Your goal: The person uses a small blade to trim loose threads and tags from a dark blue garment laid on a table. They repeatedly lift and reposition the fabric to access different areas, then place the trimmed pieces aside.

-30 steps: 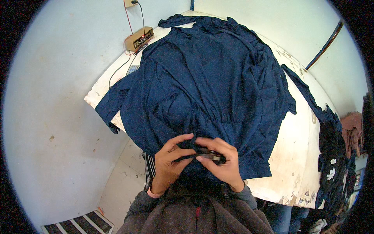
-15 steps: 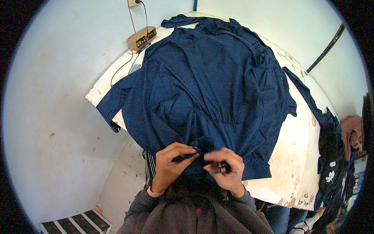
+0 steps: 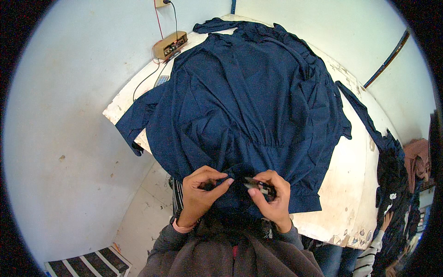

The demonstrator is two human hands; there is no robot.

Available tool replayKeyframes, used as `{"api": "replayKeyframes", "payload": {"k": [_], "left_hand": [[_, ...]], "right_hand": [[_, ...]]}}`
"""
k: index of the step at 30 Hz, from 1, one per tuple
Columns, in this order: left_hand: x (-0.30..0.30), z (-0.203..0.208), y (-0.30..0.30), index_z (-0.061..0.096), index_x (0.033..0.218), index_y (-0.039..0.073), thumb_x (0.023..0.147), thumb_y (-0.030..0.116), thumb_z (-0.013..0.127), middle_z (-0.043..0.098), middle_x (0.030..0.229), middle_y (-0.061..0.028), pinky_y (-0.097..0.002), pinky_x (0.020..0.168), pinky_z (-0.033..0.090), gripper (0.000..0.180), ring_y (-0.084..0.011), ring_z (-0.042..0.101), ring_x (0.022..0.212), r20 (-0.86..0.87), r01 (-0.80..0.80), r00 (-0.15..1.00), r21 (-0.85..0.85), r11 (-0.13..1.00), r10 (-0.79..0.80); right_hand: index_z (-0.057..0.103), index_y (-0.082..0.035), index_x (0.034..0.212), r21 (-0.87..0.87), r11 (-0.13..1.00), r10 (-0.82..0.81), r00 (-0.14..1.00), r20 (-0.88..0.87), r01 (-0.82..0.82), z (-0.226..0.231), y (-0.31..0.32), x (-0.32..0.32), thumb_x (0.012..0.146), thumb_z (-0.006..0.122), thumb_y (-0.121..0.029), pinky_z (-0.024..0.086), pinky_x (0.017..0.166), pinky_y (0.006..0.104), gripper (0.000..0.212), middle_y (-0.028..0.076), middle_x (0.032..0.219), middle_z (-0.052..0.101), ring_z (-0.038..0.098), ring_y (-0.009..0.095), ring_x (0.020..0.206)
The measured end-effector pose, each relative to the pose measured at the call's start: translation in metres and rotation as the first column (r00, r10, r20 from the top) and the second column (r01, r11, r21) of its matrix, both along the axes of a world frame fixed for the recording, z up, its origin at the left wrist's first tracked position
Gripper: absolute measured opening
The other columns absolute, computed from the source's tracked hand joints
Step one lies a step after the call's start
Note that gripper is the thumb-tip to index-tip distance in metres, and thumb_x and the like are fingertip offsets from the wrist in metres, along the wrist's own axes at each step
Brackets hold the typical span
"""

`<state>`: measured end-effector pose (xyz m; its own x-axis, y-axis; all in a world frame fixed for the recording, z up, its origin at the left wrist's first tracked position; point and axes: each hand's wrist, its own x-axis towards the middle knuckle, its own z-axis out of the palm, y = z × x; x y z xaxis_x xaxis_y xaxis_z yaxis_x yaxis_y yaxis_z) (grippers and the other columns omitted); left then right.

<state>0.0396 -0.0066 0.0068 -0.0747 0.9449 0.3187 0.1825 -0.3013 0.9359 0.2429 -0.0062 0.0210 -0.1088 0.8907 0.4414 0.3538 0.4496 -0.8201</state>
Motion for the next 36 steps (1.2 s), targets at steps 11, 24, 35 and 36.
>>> {"api": "replayKeyframes", "payload": {"k": [11,24,35,36], "left_hand": [[0.001,0.004,-0.001,0.078,0.092,0.003,0.075,0.0,0.083,0.07,0.088,-0.0069,-0.0229,0.063,0.049,0.018,-0.0107,0.063,0.072,-0.038,0.06,0.998,0.064,0.996,-0.058],[0.005,-0.004,0.001,0.074,0.091,0.0,0.08,0.001,0.082,0.065,0.083,-0.0001,-0.0193,0.06,0.04,0.013,-0.003,0.053,0.069,0.202,0.02,0.979,-0.102,0.995,0.001],[0.012,-0.017,0.001,0.074,0.095,0.003,0.086,0.004,0.079,0.069,0.092,0.003,-0.0192,0.075,0.046,0.011,-0.004,0.061,0.082,0.656,0.278,0.754,-0.341,0.898,0.016],[0.013,-0.015,0.0,0.074,0.097,0.003,0.086,0.005,0.078,0.07,0.093,0.0022,-0.0199,0.077,0.047,0.011,-0.005,0.062,0.084,0.662,0.287,0.75,-0.347,0.893,0.016]], "right_hand": [[0.071,-0.01,0.086,0.042,0.999,-0.016,0.975,0.22,0.007,0.008,0.005,-0.007,0.082,0.08,-0.025,0.044,0.057,0.0318,0.018,0.005,0.079,0.072,0.067,0.023,0.062],[0.068,-0.004,0.085,-0.028,0.997,-0.067,0.995,0.079,0.07,-0.001,0.007,-0.009,0.081,0.08,-0.017,0.045,0.059,0.0297,0.018,0.007,0.074,0.067,0.063,0.018,0.062],[0.07,-0.008,0.087,0.005,0.997,-0.071,0.986,0.149,0.071,-0.003,0.01,-0.02,0.08,0.082,-0.024,0.048,0.058,0.0334,0.022,0.008,0.079,0.071,0.068,0.024,0.063],[0.07,-0.008,0.087,0.002,0.997,-0.074,0.985,0.155,0.074,-0.002,0.01,-0.02,0.081,0.082,-0.024,0.048,0.058,0.0334,0.021,0.008,0.079,0.071,0.068,0.024,0.063]]}}
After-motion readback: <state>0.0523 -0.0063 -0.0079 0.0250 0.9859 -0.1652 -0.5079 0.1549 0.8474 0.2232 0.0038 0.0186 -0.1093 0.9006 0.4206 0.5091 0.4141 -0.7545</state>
